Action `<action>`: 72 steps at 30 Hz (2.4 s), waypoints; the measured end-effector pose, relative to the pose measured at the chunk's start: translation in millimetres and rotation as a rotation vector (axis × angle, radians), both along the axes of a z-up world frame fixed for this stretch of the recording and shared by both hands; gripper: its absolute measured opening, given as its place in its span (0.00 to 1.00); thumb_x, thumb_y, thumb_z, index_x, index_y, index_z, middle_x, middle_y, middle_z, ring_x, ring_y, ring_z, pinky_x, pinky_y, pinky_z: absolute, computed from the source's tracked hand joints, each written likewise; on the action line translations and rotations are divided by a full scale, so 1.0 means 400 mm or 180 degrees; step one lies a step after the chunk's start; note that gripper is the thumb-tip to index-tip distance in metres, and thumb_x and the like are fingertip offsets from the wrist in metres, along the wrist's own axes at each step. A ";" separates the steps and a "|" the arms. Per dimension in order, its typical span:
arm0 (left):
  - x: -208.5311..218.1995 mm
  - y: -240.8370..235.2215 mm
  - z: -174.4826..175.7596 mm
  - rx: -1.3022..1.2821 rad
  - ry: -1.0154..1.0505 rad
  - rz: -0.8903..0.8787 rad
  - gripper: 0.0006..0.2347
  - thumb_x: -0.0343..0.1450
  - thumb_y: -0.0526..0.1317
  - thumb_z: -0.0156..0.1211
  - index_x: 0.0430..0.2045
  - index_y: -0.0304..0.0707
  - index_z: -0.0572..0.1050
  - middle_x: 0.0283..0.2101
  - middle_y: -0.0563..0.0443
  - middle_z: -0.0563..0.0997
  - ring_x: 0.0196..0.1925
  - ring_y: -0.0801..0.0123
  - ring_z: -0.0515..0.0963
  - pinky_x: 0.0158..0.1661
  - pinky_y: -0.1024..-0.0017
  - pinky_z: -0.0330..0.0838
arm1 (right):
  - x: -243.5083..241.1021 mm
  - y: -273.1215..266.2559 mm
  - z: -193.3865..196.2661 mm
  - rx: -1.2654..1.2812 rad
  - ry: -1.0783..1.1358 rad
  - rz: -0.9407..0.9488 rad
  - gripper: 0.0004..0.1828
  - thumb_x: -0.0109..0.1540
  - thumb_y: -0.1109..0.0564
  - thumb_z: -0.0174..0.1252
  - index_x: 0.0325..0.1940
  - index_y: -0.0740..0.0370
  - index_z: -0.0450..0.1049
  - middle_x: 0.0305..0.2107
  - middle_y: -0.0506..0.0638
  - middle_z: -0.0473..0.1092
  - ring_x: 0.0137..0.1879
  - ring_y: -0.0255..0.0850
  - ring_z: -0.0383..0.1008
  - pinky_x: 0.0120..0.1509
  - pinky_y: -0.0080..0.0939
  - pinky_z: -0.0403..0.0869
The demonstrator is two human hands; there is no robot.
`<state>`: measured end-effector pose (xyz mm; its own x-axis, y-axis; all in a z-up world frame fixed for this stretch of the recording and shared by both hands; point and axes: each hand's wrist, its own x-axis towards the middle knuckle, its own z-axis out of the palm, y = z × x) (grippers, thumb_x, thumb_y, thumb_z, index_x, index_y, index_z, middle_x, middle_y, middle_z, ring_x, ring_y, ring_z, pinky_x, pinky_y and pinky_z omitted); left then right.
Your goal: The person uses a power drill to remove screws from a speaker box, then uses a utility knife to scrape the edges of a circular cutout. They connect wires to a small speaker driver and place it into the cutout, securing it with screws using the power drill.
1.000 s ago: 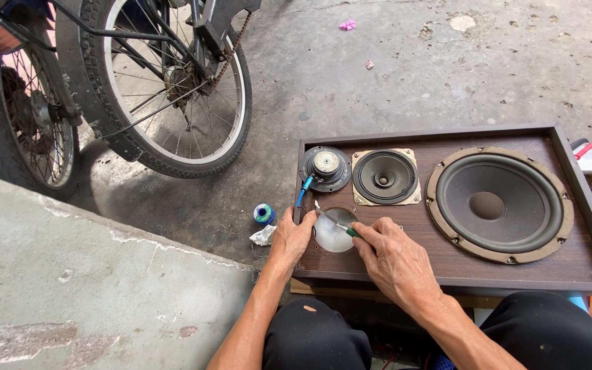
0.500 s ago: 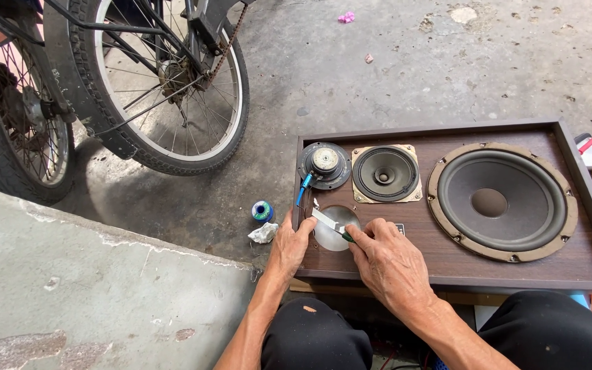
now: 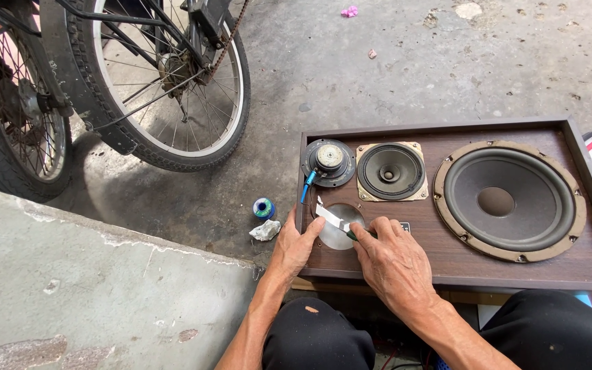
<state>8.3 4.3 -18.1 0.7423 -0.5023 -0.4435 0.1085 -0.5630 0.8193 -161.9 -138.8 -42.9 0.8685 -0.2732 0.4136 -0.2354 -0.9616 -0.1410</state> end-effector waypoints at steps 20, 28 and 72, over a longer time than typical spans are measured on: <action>-0.013 -0.003 0.013 0.0047 -0.0015 0.0093 0.34 0.68 0.61 0.57 0.74 0.62 0.69 0.68 0.55 0.84 0.71 0.63 0.80 0.68 0.63 0.70 | -0.008 0.004 0.010 -0.0092 -0.0005 0.0101 0.19 0.69 0.53 0.62 0.64 0.51 0.71 0.41 0.50 0.67 0.40 0.47 0.68 0.44 0.48 0.75; -0.021 -0.001 0.040 0.0060 0.0017 0.0139 0.35 0.68 0.62 0.56 0.75 0.62 0.68 0.69 0.54 0.82 0.72 0.62 0.79 0.68 0.62 0.70 | -0.003 0.005 0.009 -0.0086 -0.0047 0.0102 0.19 0.70 0.52 0.62 0.65 0.51 0.73 0.42 0.51 0.67 0.40 0.47 0.69 0.44 0.48 0.76; 0.021 -0.034 0.011 -0.0012 -0.4071 -0.0889 0.25 0.72 0.41 0.69 0.67 0.50 0.74 0.78 0.35 0.66 0.78 0.42 0.68 0.68 0.47 0.71 | -0.006 -0.094 0.115 0.2909 0.0706 -0.1117 0.24 0.75 0.33 0.47 0.63 0.38 0.81 0.51 0.49 0.81 0.65 0.56 0.81 0.71 0.64 0.77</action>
